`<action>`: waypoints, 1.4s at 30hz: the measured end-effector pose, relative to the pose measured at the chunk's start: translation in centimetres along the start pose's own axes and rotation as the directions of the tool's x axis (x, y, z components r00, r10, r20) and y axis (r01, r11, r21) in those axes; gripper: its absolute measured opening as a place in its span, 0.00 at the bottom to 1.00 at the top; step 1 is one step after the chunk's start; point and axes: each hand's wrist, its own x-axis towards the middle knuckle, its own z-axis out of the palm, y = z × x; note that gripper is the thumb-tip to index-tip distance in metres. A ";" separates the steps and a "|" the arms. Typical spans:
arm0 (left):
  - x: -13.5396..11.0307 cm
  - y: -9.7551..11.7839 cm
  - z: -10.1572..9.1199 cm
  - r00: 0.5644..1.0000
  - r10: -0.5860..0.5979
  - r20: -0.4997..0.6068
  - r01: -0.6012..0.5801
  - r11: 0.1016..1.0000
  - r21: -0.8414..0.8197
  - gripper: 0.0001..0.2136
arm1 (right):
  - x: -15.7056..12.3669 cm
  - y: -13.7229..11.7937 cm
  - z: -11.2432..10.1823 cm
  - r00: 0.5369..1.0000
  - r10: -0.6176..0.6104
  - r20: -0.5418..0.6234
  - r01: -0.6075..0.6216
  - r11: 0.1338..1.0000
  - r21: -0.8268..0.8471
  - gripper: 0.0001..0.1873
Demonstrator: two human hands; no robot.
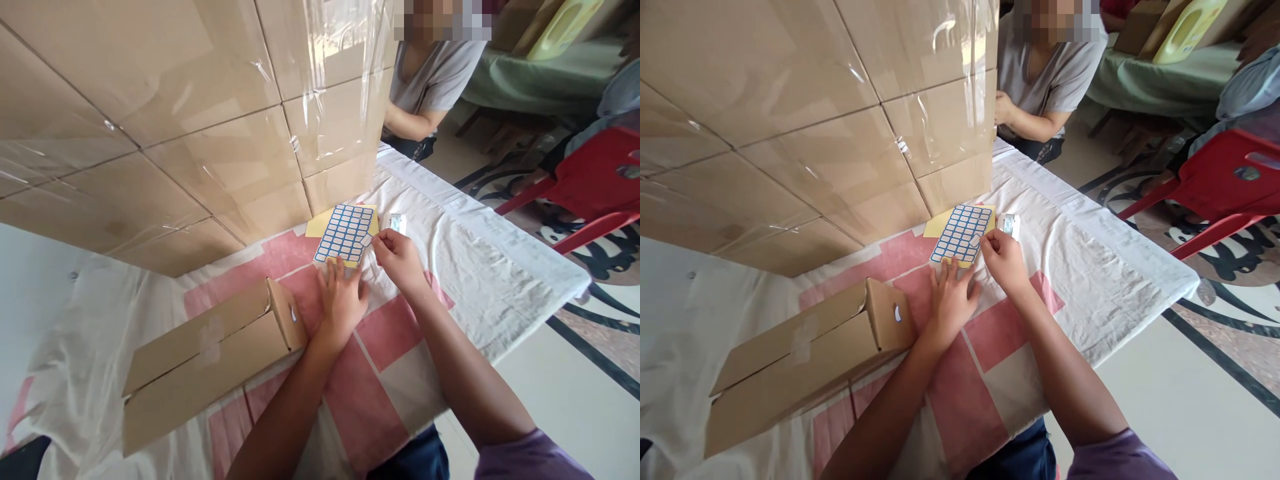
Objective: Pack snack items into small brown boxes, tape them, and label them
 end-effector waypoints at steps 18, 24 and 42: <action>-11.0 -13.0 -18.4 0.997 -0.027 0.073 0.007 0.966 0.259 0.31 | -6.5 0.1 8.1 0.675 -0.126 0.727 -0.258 0.883 0.392 0.15; -11.0 -12.1 -18.5 0.996 -0.043 0.079 0.021 0.965 0.262 0.32 | -8.2 0.5 9.8 0.605 -0.166 0.779 -0.314 0.849 0.425 0.17; -11.2 -11.4 -18.7 0.993 -0.075 0.088 0.049 0.964 0.261 0.32 | -8.1 -0.3 10.6 0.620 -0.122 0.775 -0.342 0.847 0.408 0.20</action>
